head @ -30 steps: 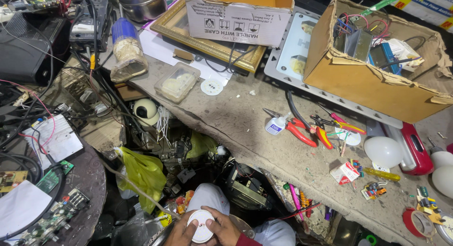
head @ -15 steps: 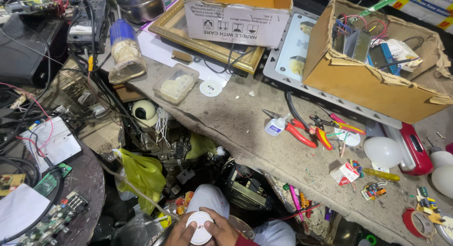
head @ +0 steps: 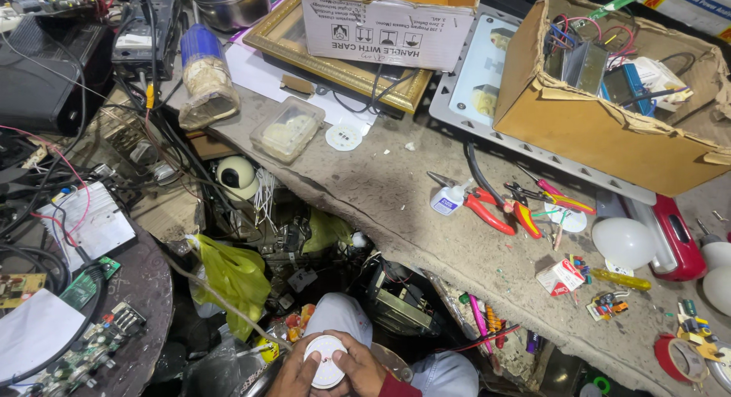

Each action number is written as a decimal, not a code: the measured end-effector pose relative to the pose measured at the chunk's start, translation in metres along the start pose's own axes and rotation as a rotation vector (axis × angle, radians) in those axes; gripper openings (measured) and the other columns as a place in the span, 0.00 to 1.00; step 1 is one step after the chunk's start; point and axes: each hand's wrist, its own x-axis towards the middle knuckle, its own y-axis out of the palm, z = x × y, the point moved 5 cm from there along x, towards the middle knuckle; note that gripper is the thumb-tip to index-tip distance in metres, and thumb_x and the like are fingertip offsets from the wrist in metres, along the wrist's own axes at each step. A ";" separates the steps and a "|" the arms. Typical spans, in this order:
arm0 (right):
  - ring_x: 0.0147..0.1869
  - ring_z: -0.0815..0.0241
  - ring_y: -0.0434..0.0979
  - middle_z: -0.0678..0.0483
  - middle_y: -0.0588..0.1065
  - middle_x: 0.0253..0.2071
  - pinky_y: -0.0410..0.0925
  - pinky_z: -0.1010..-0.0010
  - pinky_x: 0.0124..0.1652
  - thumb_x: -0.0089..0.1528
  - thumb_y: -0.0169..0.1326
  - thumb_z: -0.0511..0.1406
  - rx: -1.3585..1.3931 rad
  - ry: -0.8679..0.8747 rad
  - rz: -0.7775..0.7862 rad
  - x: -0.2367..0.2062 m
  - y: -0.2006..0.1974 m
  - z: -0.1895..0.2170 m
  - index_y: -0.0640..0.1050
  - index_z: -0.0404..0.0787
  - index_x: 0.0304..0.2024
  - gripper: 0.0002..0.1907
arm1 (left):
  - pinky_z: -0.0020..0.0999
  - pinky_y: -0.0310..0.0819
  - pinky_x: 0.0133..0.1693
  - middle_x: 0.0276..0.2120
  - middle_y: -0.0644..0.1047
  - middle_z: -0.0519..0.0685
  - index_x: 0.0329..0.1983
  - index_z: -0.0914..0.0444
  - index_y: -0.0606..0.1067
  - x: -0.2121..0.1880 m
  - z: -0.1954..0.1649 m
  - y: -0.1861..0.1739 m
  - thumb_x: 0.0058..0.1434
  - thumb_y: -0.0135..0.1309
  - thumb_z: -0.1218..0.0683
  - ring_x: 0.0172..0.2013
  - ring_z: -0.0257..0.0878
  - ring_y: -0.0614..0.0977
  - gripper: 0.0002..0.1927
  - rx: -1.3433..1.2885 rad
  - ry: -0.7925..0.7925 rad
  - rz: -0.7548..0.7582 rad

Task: The person sits at a cluttered workbench and repairs an LED bulb. They open the bulb's plastic diffuser, apply glue from a small bottle to the bulb body, solder and adjust wires on the bulb's base, test the bulb while it lights brightly, then reattach the diffuser and hold up the LED board.

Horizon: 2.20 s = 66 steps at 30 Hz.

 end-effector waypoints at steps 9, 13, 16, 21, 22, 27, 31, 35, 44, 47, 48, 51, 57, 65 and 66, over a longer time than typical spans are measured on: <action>0.68 0.59 0.72 0.47 0.72 0.64 0.63 0.70 0.66 0.68 0.44 0.36 0.017 0.045 -0.063 -0.002 -0.002 0.000 0.61 0.40 0.72 0.29 | 0.41 0.57 0.67 0.68 0.63 0.62 0.73 0.64 0.52 0.003 0.005 0.000 0.68 0.46 0.49 0.69 0.49 0.67 0.34 -0.097 -0.016 -0.032; 0.66 0.59 0.73 0.46 0.72 0.63 0.65 0.68 0.65 0.68 0.43 0.36 0.047 0.025 -0.012 -0.002 0.001 0.001 0.63 0.37 0.70 0.27 | 0.40 0.61 0.65 0.60 0.72 0.60 0.67 0.63 0.67 -0.001 -0.004 0.002 0.68 0.41 0.51 0.65 0.47 0.74 0.25 -0.058 0.041 0.040; 0.65 0.59 0.74 0.46 0.73 0.62 0.66 0.68 0.64 0.68 0.43 0.37 0.047 0.035 -0.040 -0.001 -0.002 -0.001 0.65 0.35 0.69 0.26 | 0.39 0.67 0.63 0.57 0.75 0.59 0.66 0.63 0.67 -0.002 -0.007 0.003 0.67 0.41 0.54 0.61 0.46 0.78 0.24 -0.106 0.048 0.056; 0.64 0.59 0.76 0.45 0.75 0.61 0.68 0.69 0.63 0.67 0.45 0.33 0.036 0.077 -0.086 0.000 -0.006 -0.004 0.66 0.33 0.68 0.26 | 0.38 0.69 0.61 0.55 0.80 0.58 0.65 0.62 0.69 -0.001 -0.002 0.004 0.66 0.42 0.55 0.59 0.44 0.80 0.23 -0.080 0.020 0.021; 0.63 0.59 0.77 0.44 0.76 0.60 0.68 0.69 0.63 0.67 0.45 0.33 0.022 0.076 -0.095 0.000 -0.007 -0.004 0.66 0.33 0.67 0.26 | 0.38 0.69 0.61 0.54 0.80 0.58 0.64 0.62 0.69 -0.001 -0.001 0.004 0.66 0.42 0.55 0.59 0.44 0.81 0.23 -0.054 0.036 0.010; 0.60 0.58 0.79 0.43 0.78 0.57 0.70 0.69 0.61 0.67 0.45 0.31 0.002 0.072 -0.131 0.002 -0.008 -0.002 0.68 0.31 0.67 0.25 | 0.39 0.70 0.60 0.52 0.82 0.58 0.63 0.64 0.70 0.000 0.002 0.005 0.66 0.44 0.53 0.57 0.44 0.82 0.23 -0.078 0.086 -0.023; 0.58 0.58 0.80 0.43 0.78 0.56 0.71 0.69 0.59 0.66 0.46 0.31 0.007 0.074 -0.153 0.003 -0.008 -0.002 0.68 0.31 0.66 0.25 | 0.39 0.72 0.59 0.51 0.82 0.58 0.63 0.64 0.69 0.002 0.003 0.005 0.66 0.44 0.52 0.56 0.45 0.82 0.24 -0.051 0.070 -0.045; 0.57 0.58 0.81 0.43 0.79 0.54 0.72 0.69 0.59 0.65 0.46 0.30 0.008 0.052 -0.138 0.003 -0.007 -0.002 0.70 0.30 0.65 0.24 | 0.39 0.70 0.60 0.52 0.81 0.58 0.63 0.64 0.69 0.001 0.003 0.005 0.67 0.44 0.51 0.57 0.45 0.82 0.24 -0.084 0.079 -0.022; 0.57 0.60 0.80 0.44 0.80 0.53 0.70 0.70 0.60 0.65 0.46 0.29 -0.021 0.020 -0.148 0.002 -0.006 0.002 0.72 0.29 0.63 0.24 | 0.38 0.70 0.60 0.53 0.80 0.58 0.64 0.63 0.69 -0.001 0.003 0.005 0.67 0.44 0.49 0.58 0.44 0.81 0.24 -0.073 0.050 -0.034; 0.57 0.60 0.80 0.45 0.80 0.53 0.70 0.71 0.60 0.65 0.46 0.29 -0.048 0.034 -0.176 0.002 -0.007 0.001 0.71 0.30 0.63 0.23 | 0.38 0.70 0.60 0.53 0.81 0.58 0.64 0.63 0.70 -0.002 0.002 0.005 0.67 0.44 0.51 0.57 0.44 0.81 0.24 -0.063 0.025 -0.042; 0.57 0.61 0.80 0.45 0.80 0.53 0.70 0.71 0.60 0.65 0.46 0.29 -0.056 0.043 -0.190 0.002 -0.007 0.001 0.71 0.31 0.63 0.23 | 0.38 0.71 0.60 0.53 0.81 0.58 0.64 0.62 0.70 -0.002 0.002 0.005 0.67 0.44 0.52 0.57 0.44 0.81 0.23 -0.074 0.004 -0.049; 0.56 0.60 0.80 0.45 0.80 0.52 0.71 0.70 0.59 0.65 0.46 0.30 -0.066 0.044 -0.184 0.002 -0.007 0.000 0.72 0.30 0.63 0.23 | 0.38 0.72 0.59 0.53 0.81 0.57 0.64 0.61 0.70 -0.003 0.005 0.006 0.67 0.43 0.53 0.56 0.44 0.82 0.23 -0.105 -0.068 -0.039; 0.57 0.61 0.80 0.45 0.80 0.53 0.71 0.71 0.59 0.65 0.46 0.30 -0.027 0.029 -0.193 0.002 -0.006 0.001 0.72 0.30 0.63 0.23 | 0.38 0.73 0.58 0.52 0.81 0.58 0.63 0.62 0.70 0.000 0.004 0.005 0.67 0.45 0.52 0.56 0.44 0.82 0.22 -0.096 -0.012 -0.039; 0.54 0.62 0.80 0.46 0.80 0.51 0.72 0.71 0.58 0.66 0.46 0.30 -0.075 0.077 -0.232 0.001 -0.006 0.000 0.73 0.33 0.62 0.22 | 0.37 0.85 0.35 0.44 0.82 0.58 0.65 0.60 0.69 -0.003 0.007 0.007 0.68 0.43 0.49 0.35 0.43 0.86 0.23 -0.264 -0.196 0.036; 0.54 0.62 0.80 0.47 0.80 0.51 0.72 0.71 0.58 0.66 0.46 0.30 -0.083 0.080 -0.236 0.001 -0.006 0.000 0.73 0.33 0.62 0.21 | 0.37 0.85 0.32 0.43 0.82 0.58 0.65 0.60 0.68 -0.004 0.008 0.007 0.68 0.44 0.49 0.32 0.43 0.86 0.23 -0.275 -0.229 0.029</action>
